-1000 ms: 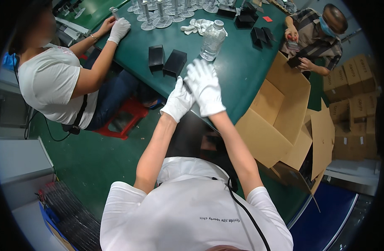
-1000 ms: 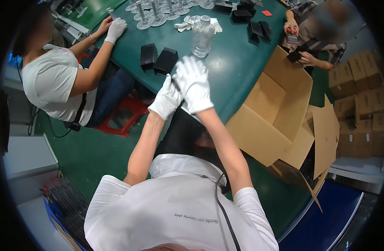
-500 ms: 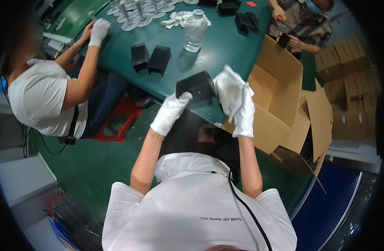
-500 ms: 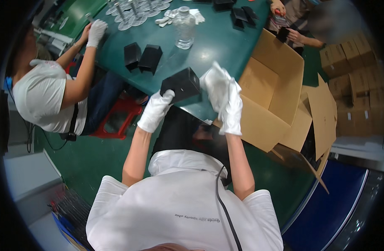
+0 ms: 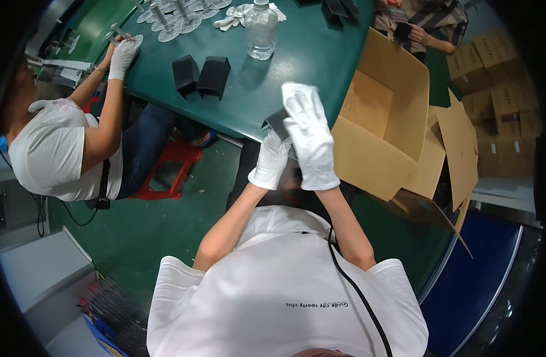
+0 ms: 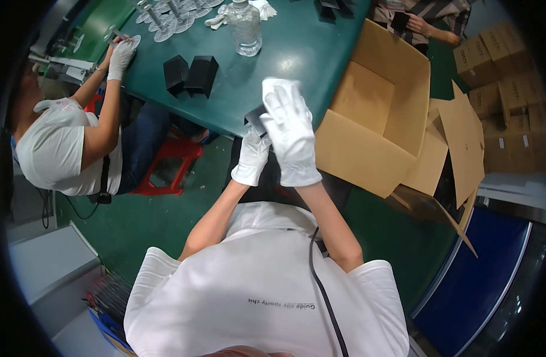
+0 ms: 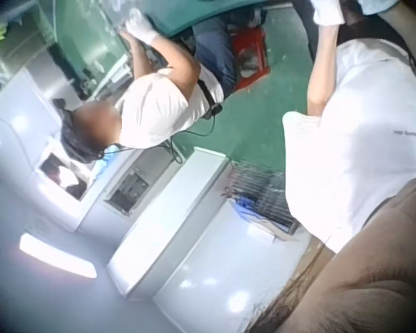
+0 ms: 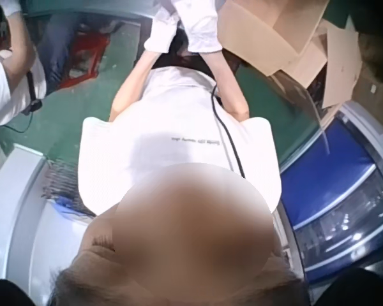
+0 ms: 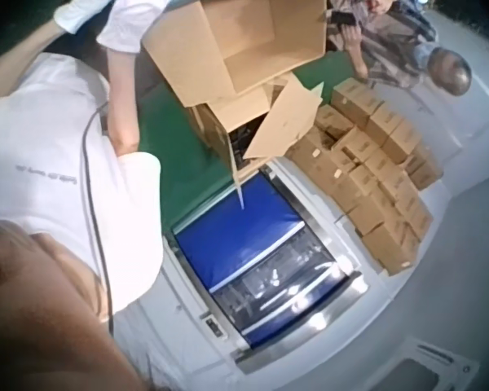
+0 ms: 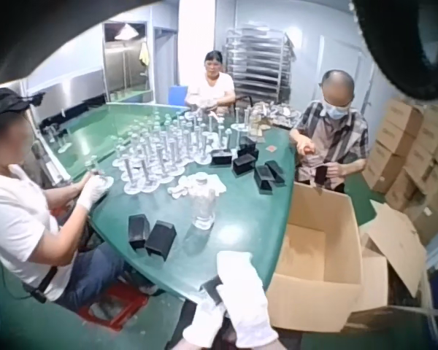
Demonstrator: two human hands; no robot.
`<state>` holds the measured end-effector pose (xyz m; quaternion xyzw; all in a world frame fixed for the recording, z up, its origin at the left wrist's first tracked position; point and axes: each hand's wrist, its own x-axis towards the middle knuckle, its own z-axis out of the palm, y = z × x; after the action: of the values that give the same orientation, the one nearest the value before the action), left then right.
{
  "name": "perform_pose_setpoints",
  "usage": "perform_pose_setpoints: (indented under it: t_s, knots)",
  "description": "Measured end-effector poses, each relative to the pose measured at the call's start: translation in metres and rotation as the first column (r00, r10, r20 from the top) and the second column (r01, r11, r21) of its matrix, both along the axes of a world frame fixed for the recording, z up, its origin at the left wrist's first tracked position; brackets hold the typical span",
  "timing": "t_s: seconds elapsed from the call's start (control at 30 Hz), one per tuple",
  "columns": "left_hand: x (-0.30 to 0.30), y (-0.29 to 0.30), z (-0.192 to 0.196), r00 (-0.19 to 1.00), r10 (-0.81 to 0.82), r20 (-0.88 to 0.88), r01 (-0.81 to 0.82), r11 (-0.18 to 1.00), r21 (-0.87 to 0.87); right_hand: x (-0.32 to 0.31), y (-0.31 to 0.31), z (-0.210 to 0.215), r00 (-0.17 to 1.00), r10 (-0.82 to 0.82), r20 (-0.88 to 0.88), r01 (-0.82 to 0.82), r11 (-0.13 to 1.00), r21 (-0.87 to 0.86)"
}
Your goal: The person wipes small black rectangular objects with a white cloth at a green workbench. They repeatedly pick up an object, wipe it, and place it on the table. Other workers are visible in the background handling similar items and cardboard boxes.
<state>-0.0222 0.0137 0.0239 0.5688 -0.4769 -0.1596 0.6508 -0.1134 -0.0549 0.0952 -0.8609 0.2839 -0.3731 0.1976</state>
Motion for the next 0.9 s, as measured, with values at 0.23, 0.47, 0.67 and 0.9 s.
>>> perform_pose_setpoints:
  t_s: [0.23,0.47,0.67,0.9]
  knots:
    - [0.009,0.038,-0.079,0.75,-0.029,0.661,-0.264,0.903,0.34,0.025,0.051,-0.027,0.966,0.075,-0.246,-0.137,0.959,-0.248]
    - [0.017,0.017,-0.025,0.919,-0.247,0.308,0.17,0.952,0.257,-0.038,0.007,0.013,0.943,0.333,0.026,-0.32,0.878,0.357]
    - [0.016,0.012,-0.025,0.58,-0.063,0.812,-0.131,0.977,0.169,-0.053,-0.035,0.063,0.973,-0.132,0.187,0.083,0.965,0.25]
    - [0.014,0.001,0.0,0.799,-0.137,0.586,0.079,0.989,0.124,0.007,-0.003,0.007,0.987,0.065,-0.149,-0.091,0.98,-0.176]
